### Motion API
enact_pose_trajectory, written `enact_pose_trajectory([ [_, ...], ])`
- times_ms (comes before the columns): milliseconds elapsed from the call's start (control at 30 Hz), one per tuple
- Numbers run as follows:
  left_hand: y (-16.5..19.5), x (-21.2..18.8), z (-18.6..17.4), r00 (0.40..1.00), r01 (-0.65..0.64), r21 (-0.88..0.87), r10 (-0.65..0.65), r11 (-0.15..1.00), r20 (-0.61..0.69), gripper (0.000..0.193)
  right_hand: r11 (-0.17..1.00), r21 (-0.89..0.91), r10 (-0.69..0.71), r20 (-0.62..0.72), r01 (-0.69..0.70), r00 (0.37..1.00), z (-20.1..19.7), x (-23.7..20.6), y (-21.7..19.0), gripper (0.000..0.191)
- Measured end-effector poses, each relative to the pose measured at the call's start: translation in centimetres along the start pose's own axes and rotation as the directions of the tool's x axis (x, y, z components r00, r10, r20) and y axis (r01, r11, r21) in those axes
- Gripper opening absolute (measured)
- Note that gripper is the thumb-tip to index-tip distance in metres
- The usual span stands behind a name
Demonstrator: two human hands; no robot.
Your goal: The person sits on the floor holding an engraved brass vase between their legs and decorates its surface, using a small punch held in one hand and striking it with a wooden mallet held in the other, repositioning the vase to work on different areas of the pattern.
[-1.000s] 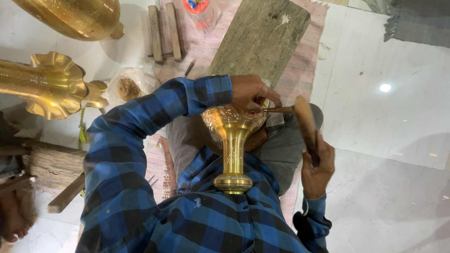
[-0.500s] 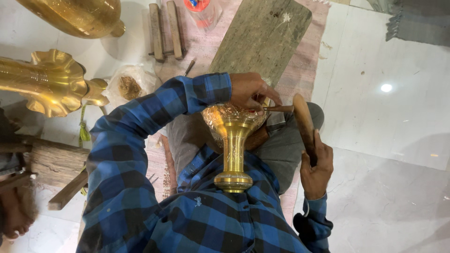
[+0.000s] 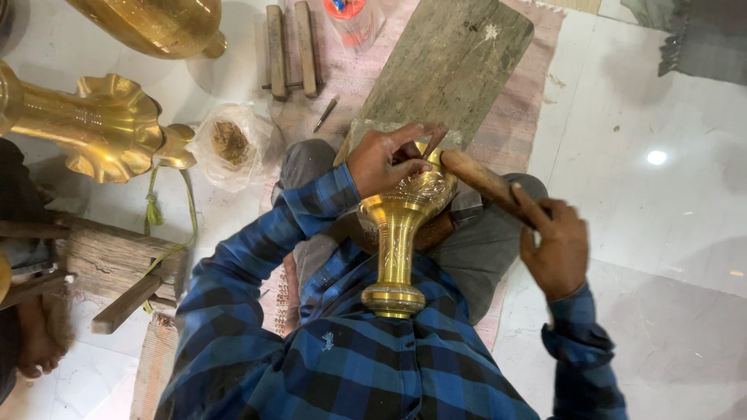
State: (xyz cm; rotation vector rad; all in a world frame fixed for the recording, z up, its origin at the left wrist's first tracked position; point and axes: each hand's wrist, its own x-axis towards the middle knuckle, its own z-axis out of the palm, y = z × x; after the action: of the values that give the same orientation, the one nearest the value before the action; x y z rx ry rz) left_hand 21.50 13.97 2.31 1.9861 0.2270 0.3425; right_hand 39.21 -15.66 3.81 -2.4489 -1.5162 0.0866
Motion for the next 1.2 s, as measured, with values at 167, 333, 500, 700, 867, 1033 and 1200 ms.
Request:
enact_pose_trajectory([
  [167, 0.5, -0.5, 0.5, 0.997, 0.052, 0.027, -0.050, 0.998, -0.059, 0.065, 0.993, -0.091, -0.071, 0.042, 0.075, 0.997, -3.5, 3.0, 0.6, 0.063],
  [333, 0.6, -0.5, 0.8, 0.994, 0.065, 0.033, -0.061, 0.997, -0.094, 0.064, 0.994, -0.041, -0.104, -0.068, 0.101, 0.992, -7.9, 5.9, 0.0, 0.055],
  [500, 0.6, -0.5, 0.9, 0.994, 0.046, 0.096, -0.036, 0.994, -0.103, 0.060, 0.881, 0.471, -0.043, -0.010, 0.043, 0.999, -10.5, 8.1, -1.2, 0.066],
  [700, 0.8, -0.4, 0.6, 0.991, 0.113, 0.045, -0.110, 0.993, -0.071, 0.061, 0.892, 0.446, -0.037, -0.078, 0.068, 0.996, -10.3, 8.6, -1.3, 0.064],
  [867, 1.0, 0.0, 0.3, 0.996, 0.036, 0.052, -0.032, 0.998, -0.084, 0.062, 0.971, 0.158, -0.177, -0.037, 0.180, 0.984, -9.2, 8.6, -0.4, 0.067],
  [1033, 0.8, 0.0, 0.3, 0.997, 0.057, 0.047, -0.055, 0.997, -0.051, 0.060, 0.970, 0.213, -0.108, -0.044, 0.115, 0.993, -8.8, 8.3, -0.7, 0.065],
  [1200, 0.0, 0.2, 0.3, 0.999, 0.005, 0.061, -0.002, 0.998, -0.052, 0.060, 0.866, 0.493, -0.036, -0.094, 0.078, 0.995, -8.8, 8.6, -1.5, 0.062],
])
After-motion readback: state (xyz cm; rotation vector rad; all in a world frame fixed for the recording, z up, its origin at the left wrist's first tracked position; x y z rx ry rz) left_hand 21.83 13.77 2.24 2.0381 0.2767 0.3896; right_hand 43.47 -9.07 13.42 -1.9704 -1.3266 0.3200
